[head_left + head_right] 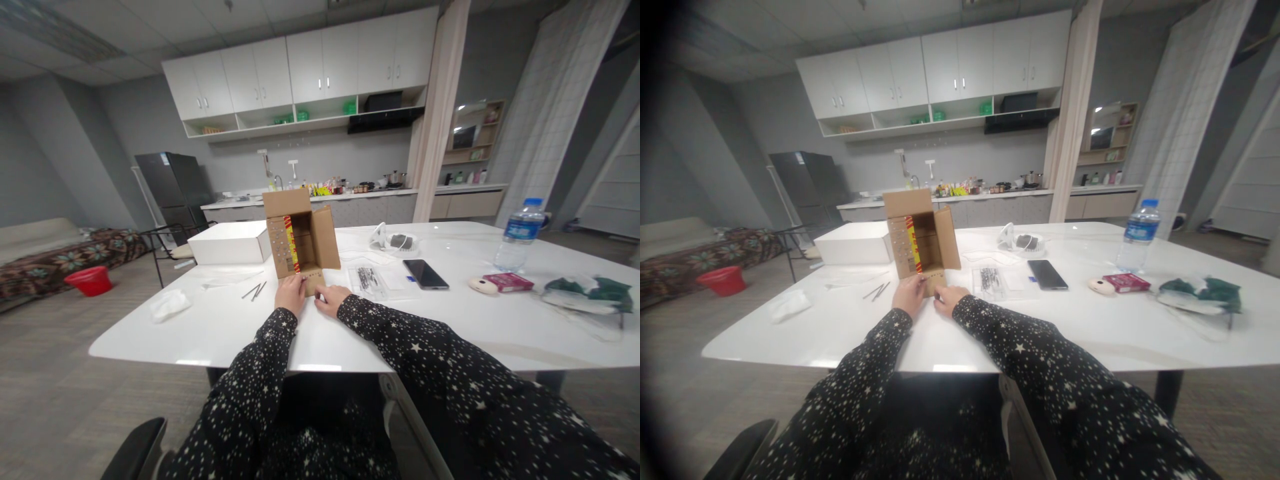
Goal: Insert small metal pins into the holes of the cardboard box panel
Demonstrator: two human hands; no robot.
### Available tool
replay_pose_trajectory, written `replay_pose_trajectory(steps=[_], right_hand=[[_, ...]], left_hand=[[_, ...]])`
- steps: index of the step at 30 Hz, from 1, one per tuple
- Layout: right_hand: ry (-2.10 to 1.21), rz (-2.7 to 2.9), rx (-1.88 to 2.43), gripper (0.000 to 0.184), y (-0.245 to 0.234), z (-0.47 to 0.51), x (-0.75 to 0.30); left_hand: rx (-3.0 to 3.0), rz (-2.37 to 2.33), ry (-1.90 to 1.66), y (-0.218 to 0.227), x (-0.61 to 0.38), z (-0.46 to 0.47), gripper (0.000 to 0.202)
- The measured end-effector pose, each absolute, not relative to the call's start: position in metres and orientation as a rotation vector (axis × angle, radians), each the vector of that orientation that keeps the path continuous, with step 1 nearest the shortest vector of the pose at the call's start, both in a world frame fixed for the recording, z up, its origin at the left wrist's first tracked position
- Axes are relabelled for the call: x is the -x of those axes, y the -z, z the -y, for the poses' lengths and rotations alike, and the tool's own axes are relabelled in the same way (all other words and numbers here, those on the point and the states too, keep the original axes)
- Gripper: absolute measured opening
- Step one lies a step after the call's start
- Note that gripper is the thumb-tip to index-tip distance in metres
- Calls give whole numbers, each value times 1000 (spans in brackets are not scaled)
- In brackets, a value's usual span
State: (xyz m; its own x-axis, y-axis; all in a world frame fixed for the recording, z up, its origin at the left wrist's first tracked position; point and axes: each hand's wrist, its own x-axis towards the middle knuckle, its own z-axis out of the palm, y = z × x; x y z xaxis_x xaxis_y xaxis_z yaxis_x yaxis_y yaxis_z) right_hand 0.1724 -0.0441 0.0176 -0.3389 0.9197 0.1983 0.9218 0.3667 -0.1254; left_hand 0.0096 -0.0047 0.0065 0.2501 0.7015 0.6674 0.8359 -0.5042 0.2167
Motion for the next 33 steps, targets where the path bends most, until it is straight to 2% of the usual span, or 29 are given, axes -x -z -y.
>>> replay_pose_trajectory(steps=[20, 33], right_hand=[[43, 2418, 1674, 30, -23, 46, -173], [27, 2421, 1680, 29, -25, 48, -172]], left_hand=[[2404, 1402, 835, -16, -40, 0, 23], [2416, 1375, 957, -6, -36, -8, 22]])
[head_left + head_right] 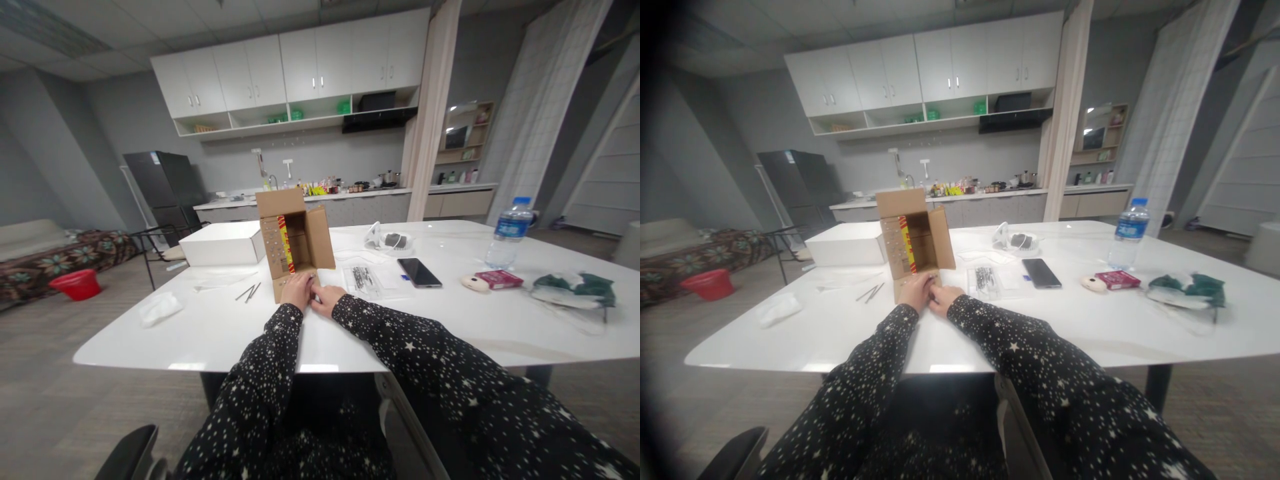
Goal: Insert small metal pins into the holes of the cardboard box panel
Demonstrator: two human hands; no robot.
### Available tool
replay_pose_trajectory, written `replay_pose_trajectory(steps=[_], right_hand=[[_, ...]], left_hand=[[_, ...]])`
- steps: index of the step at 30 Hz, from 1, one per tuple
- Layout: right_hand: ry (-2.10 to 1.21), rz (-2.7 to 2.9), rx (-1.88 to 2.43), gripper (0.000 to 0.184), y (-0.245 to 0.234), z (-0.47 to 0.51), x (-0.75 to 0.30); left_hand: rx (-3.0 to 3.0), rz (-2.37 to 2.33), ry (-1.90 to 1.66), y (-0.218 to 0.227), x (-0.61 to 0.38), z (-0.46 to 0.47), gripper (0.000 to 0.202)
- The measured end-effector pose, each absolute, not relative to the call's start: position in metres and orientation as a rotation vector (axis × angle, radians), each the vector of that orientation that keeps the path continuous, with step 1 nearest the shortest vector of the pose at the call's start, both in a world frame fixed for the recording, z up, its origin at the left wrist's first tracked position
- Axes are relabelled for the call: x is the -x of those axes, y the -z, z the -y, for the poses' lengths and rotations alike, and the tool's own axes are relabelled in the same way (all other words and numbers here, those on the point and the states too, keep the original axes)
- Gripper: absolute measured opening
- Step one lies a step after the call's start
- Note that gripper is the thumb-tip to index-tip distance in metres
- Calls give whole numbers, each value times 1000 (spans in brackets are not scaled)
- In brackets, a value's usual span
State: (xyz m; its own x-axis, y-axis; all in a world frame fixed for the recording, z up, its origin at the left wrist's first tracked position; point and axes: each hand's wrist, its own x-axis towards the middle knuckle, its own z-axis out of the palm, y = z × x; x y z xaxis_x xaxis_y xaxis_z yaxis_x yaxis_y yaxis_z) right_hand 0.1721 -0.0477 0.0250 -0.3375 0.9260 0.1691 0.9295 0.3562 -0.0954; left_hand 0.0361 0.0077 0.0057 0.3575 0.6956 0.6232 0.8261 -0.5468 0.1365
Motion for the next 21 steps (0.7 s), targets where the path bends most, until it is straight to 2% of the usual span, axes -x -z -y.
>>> replay_pose_trajectory(steps=[21], right_hand=[[9, 2429, 1648, 29, -28, 52, -173]], left_hand=[[2320, 1499, 1037, -6, -31, -4, 19]])
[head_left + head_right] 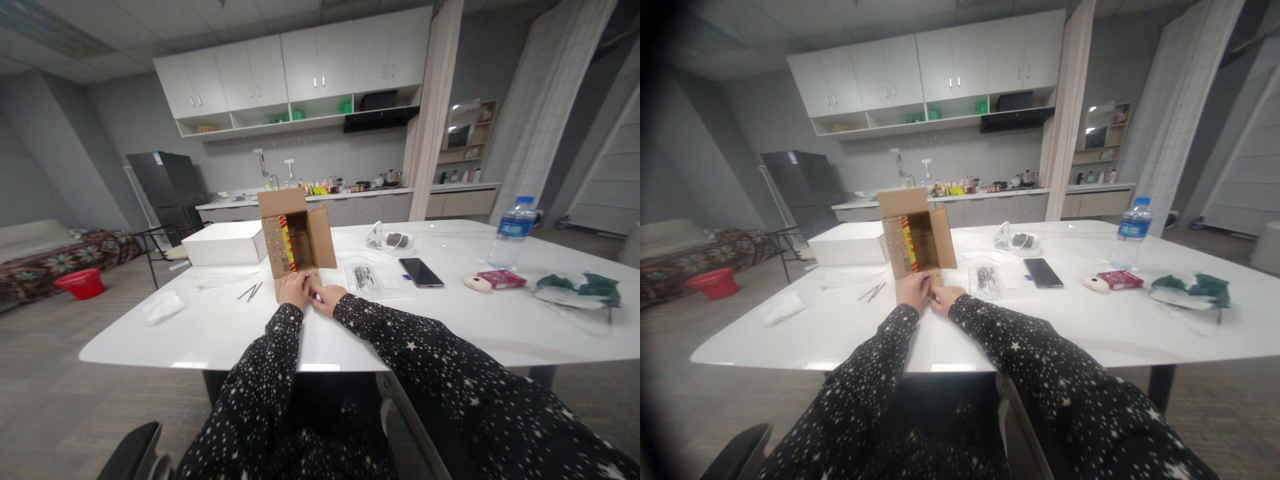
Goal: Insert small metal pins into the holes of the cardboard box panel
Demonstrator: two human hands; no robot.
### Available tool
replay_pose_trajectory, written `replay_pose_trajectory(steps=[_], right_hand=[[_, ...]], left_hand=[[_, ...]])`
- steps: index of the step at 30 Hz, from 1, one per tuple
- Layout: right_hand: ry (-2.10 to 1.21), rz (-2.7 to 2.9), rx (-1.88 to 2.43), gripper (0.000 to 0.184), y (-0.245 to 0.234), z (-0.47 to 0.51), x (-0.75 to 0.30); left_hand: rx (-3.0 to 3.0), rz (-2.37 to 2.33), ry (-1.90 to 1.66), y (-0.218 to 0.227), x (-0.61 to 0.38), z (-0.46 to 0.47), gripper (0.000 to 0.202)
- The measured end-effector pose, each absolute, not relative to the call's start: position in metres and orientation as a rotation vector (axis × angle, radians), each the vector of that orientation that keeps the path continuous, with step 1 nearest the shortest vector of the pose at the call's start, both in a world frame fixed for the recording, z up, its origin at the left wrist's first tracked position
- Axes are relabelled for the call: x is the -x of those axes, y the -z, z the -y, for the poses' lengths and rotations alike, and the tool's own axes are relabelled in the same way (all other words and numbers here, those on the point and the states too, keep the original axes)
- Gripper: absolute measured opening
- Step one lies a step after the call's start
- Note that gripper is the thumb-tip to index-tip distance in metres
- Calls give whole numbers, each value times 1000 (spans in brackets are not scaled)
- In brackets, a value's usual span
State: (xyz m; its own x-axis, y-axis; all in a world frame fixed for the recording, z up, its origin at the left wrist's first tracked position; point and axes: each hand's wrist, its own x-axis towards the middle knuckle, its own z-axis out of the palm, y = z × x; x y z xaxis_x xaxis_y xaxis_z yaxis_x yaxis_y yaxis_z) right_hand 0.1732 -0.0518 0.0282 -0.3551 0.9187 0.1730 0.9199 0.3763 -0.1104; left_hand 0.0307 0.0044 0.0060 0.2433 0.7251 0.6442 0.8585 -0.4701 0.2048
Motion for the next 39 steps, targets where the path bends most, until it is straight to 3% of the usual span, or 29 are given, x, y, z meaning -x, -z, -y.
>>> replay_pose_trajectory(steps=[39], right_hand=[[-9, 2416, 1651, 30, -30, 53, -173]], left_hand=[[2236, 1488, 1039, -6, -30, -2, 19]])
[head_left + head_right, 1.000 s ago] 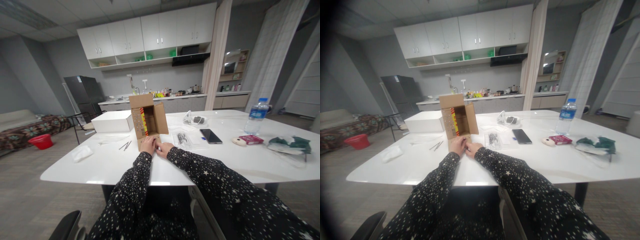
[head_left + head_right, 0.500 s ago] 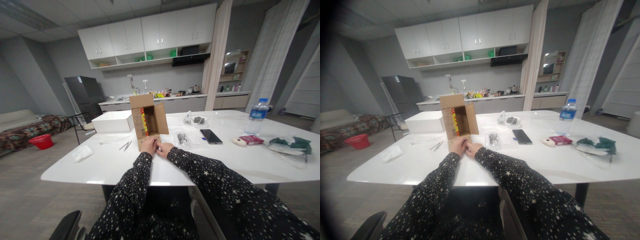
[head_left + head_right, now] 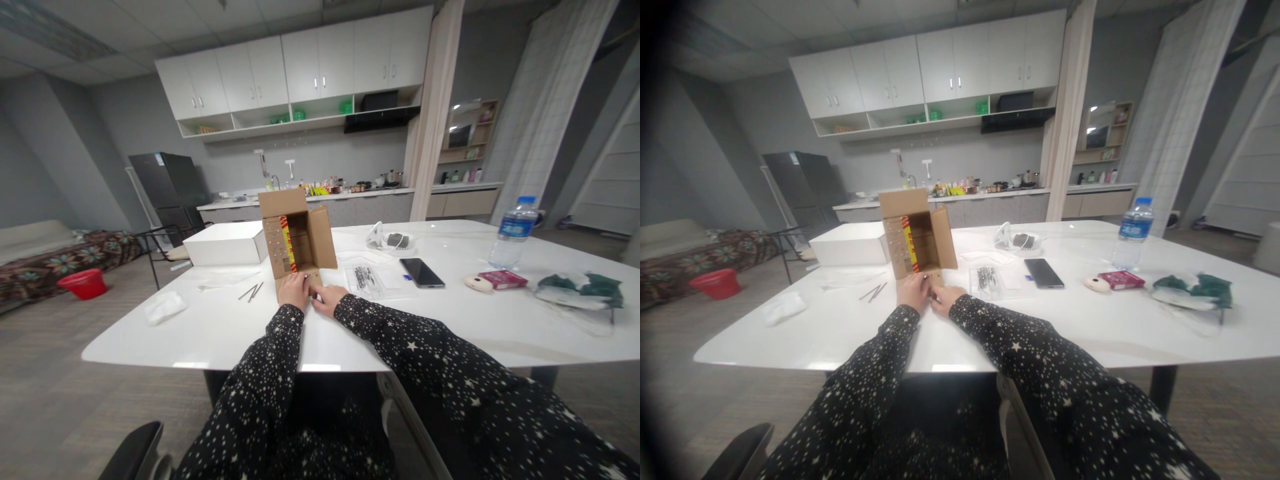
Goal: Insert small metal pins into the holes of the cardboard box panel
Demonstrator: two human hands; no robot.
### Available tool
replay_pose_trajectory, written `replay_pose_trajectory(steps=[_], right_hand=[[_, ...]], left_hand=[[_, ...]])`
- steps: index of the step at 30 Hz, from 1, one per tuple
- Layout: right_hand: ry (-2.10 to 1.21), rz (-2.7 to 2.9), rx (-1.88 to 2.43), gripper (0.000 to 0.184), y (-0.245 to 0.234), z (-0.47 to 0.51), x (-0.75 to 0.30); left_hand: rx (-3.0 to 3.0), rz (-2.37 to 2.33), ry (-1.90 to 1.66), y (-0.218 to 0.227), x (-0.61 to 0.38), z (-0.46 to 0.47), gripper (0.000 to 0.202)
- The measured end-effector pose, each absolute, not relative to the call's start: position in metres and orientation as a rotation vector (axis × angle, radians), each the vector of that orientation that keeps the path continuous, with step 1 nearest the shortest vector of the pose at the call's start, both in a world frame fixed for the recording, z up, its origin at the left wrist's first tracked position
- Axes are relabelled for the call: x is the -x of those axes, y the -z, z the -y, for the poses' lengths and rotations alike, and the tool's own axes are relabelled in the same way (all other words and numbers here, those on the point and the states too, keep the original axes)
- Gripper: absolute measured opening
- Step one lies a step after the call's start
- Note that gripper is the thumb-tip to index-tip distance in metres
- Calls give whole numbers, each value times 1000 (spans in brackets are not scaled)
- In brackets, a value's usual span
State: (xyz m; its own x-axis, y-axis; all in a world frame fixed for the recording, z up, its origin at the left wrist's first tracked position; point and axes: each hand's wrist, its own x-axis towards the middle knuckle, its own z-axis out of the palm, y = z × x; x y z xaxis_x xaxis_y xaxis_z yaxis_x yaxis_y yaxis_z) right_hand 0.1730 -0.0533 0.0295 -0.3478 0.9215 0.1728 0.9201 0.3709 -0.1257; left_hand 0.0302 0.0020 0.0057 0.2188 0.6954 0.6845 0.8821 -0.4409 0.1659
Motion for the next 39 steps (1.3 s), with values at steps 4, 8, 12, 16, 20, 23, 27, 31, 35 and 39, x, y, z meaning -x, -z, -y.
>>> replay_pose_trajectory(steps=[4, 8, 12, 16, 20, 23, 27, 31, 35, 39], right_hand=[[-20, 2415, 1658, 30, -33, 56, -173], [-11, 2422, 1654, 31, -33, 56, -174], [-19, 2424, 1648, 32, -32, 55, -174], [-34, 2422, 1646, 30, -31, 54, -174], [-26, 2422, 1641, 30, -29, 52, -174], [-15, 2419, 1644, 30, -26, 49, -173], [2, 2404, 1663, 30, -22, 46, -173], [8, 2406, 1665, 30, -22, 45, -172], [-2, 2408, 1678, 30, -23, 46, -172], [8, 2410, 1676, 30, -22, 46, -172]], left_hand=[[2238, 1529, 1032, -6, -29, -3, 20], [2244, 1514, 1044, -6, -29, -5, 20], [2257, 1457, 1019, -6, -30, -5, 22], [2224, 1452, 997, -7, -32, -5, 21], [2204, 1450, 986, -8, -33, -4, 20], [2192, 1450, 990, -9, -33, -4, 19], [2157, 1473, 1004, -9, -33, -4, 17], [2147, 1495, 970, -10, -34, -3, 18], [2140, 1519, 920, -15, -36, -3, 19], [2162, 1562, 893, -19, -37, -3, 20]])
